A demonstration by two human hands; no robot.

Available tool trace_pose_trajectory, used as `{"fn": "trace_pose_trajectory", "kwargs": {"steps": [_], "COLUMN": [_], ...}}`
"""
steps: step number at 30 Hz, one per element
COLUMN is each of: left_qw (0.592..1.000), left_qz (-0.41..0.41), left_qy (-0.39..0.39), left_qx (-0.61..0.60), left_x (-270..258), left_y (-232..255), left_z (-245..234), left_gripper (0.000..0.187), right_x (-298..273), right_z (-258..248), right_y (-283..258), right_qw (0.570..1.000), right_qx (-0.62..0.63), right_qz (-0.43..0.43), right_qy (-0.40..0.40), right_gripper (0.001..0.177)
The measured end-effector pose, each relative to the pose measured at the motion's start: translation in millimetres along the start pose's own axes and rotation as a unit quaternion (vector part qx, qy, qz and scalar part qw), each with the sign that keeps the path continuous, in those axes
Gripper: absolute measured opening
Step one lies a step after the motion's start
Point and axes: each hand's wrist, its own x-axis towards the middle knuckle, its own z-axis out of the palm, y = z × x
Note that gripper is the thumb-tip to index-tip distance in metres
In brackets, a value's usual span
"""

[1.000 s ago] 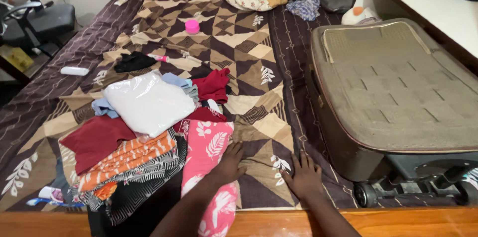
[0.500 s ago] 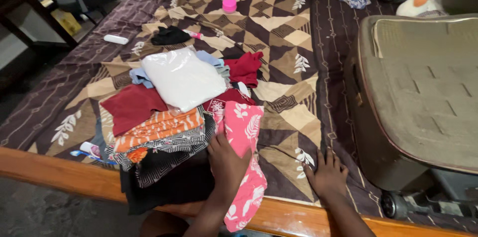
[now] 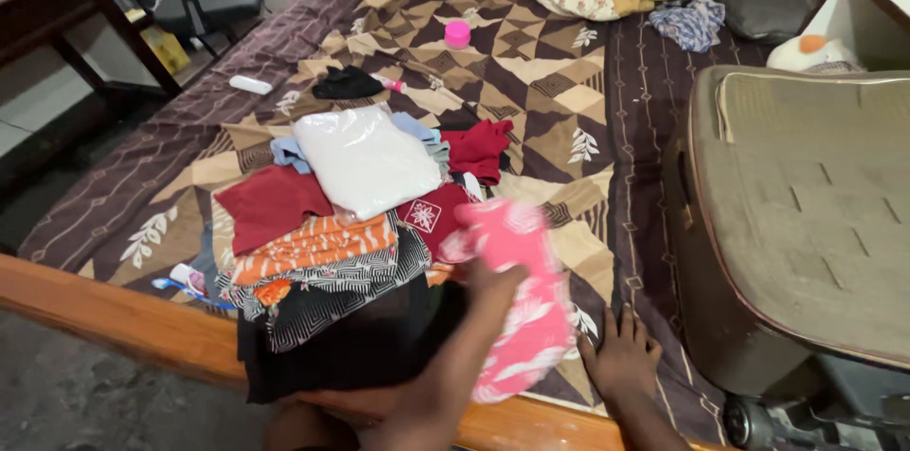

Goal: The person closes and latches a suitcase on a bed, then repositions it upright. They pick up a small black pouch from a pile of folded clothes and place it back down. The suitcase remains closed and the clothes remain on the bed.

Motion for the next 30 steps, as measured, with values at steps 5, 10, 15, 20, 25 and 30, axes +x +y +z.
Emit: {"fn": "trace_pose_trajectory", "kwargs": {"steps": [5,10,15,20,25,30], "left_qw": [0.961,0.972,0.882,0.779,0.655,0.774], "left_qz": [0.229,0.211,0.217,0.238,0.496,0.208], "left_qy": [-0.102,-0.076,-0.06,-0.074,0.246,0.228], "left_qx": [-0.118,0.072,0.414,0.575,0.514,0.553], "left_x": [-22,44,141,121,83,103], "left_y": [83,115,37,-5,58,115], "left_z": [81,106,38,-22,-100,-184], "left_gripper": [0.075,0.102,0.115,0.039,0.065,0.083], "right_x": [-7,-3,-1,1,2,0], "right_z": [5,17,25,25,19,11], "right_y": [1,4,2,0,1,-2], "right_qw": [0.989,0.999,0.998,0.999,0.998,0.998], "right_qx": [0.085,0.032,0.039,0.018,0.043,0.053], "right_qz": [0.017,0.021,0.017,0.018,0.016,0.03], "right_qy": [-0.12,0.008,0.036,0.048,0.042,0.011], "right_gripper": [0.075,0.082,0.083,0.082,0.082,0.082]}}
